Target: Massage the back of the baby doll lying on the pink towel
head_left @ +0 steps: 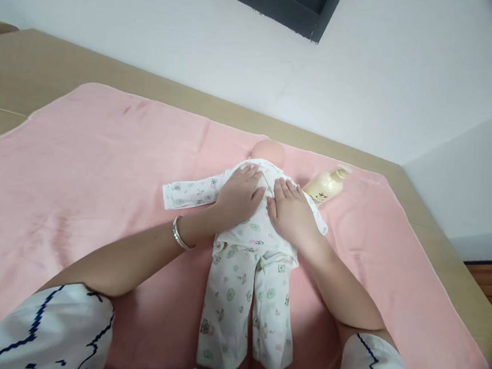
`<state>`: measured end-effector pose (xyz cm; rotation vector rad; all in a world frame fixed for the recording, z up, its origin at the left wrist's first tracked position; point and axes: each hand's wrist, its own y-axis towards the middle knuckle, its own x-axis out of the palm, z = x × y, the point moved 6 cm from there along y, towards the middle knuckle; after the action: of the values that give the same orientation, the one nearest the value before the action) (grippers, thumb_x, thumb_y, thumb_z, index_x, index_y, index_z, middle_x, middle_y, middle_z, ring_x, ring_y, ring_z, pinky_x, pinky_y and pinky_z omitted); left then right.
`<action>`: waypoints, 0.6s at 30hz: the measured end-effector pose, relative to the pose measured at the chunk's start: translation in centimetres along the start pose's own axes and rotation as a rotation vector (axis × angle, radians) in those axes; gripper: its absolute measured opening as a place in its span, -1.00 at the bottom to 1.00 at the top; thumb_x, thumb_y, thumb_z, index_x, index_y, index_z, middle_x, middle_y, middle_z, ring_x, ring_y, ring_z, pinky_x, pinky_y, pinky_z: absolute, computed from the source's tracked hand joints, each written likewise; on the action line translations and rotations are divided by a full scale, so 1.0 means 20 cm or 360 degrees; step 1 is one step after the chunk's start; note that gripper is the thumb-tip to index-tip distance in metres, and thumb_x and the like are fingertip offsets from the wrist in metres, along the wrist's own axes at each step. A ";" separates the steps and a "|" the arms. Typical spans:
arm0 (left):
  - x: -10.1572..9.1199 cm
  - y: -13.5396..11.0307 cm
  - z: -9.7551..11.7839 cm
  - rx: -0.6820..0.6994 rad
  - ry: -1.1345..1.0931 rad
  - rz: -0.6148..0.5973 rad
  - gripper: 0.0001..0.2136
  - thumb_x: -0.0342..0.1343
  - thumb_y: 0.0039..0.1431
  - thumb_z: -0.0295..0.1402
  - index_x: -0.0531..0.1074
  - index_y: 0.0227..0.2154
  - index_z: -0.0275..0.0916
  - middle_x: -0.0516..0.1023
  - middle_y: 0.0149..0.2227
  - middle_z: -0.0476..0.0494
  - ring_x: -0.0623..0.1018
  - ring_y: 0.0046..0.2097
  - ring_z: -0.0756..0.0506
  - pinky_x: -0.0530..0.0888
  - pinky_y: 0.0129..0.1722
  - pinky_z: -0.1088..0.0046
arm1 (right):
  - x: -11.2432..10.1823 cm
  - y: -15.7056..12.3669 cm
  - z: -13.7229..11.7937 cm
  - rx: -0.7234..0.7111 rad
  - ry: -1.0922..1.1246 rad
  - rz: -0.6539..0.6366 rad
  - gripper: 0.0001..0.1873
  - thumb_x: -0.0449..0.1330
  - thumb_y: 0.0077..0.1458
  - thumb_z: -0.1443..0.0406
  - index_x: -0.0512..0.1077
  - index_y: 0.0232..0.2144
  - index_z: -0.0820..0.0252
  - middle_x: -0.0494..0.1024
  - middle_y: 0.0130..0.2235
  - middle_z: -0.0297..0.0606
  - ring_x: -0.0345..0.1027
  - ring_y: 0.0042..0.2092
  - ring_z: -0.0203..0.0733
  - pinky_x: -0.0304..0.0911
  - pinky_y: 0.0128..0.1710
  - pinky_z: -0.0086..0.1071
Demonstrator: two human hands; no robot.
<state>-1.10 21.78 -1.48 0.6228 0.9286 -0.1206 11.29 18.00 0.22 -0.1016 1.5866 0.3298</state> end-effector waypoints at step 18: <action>0.00 0.01 0.02 -0.0080 0.0215 -0.0125 -0.53 -0.12 0.44 -0.28 0.36 0.24 -0.49 0.38 0.32 -0.45 0.30 0.40 -0.37 0.26 0.40 -0.04 | -0.01 0.00 -0.01 0.0011 0.0125 0.0225 -0.40 -0.16 0.40 0.25 0.36 0.23 0.63 0.45 0.24 0.28 0.30 0.32 0.27 0.09 0.39 0.11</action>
<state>-0.75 21.68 -1.17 0.5532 1.0841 -0.1258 11.02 17.96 0.34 0.0034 1.6763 0.4351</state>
